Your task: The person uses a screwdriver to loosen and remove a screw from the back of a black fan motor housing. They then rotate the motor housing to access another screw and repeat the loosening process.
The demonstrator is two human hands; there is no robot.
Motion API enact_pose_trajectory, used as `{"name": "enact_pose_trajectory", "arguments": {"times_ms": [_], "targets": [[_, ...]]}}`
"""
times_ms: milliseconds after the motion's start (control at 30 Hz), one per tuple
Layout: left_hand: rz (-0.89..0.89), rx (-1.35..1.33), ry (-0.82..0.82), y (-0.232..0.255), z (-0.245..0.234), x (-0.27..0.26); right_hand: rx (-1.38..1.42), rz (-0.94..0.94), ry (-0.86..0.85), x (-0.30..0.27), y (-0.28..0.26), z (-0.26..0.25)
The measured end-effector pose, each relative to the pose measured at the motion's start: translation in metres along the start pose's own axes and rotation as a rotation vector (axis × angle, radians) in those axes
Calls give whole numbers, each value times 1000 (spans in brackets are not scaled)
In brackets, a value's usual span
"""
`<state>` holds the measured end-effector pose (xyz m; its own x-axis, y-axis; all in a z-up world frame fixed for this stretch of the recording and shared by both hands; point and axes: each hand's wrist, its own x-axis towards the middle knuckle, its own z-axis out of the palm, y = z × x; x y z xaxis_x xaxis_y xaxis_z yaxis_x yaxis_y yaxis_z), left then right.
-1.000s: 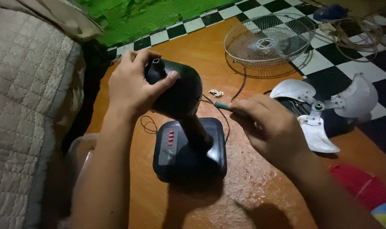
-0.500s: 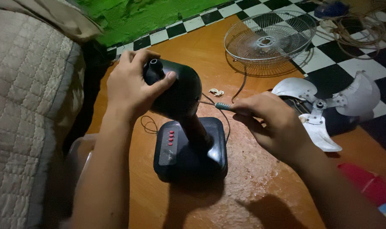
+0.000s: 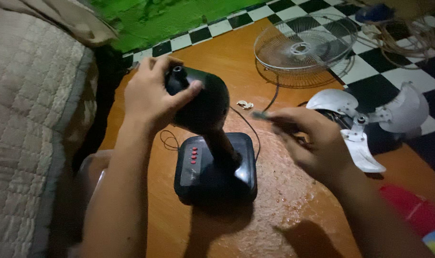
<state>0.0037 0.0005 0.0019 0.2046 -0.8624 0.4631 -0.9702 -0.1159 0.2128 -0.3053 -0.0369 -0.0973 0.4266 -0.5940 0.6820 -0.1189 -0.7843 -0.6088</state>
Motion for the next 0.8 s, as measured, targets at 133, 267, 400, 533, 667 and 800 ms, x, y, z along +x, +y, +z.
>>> {"name": "enact_pose_trajectory", "arguments": {"times_ms": [133, 267, 400, 533, 667, 800], "targets": [[79, -11, -25, 0, -9, 4, 367, 293, 296, -12, 12, 33], [57, 9, -155, 1, -14, 14, 257, 174, 53, 3, 21, 91], [82, 27, -257, -6, -19, 23, 205, 181, 111, 34, 11, 135], [209, -128, -368, -24, -28, 29, 21, 141, 144, 61, 3, 135], [187, -258, -354, -35, -27, 25, -55, 38, 106, 72, 6, 114], [111, -248, -300, -32, -20, 20, 42, 90, 8, 77, 12, 105]]}}
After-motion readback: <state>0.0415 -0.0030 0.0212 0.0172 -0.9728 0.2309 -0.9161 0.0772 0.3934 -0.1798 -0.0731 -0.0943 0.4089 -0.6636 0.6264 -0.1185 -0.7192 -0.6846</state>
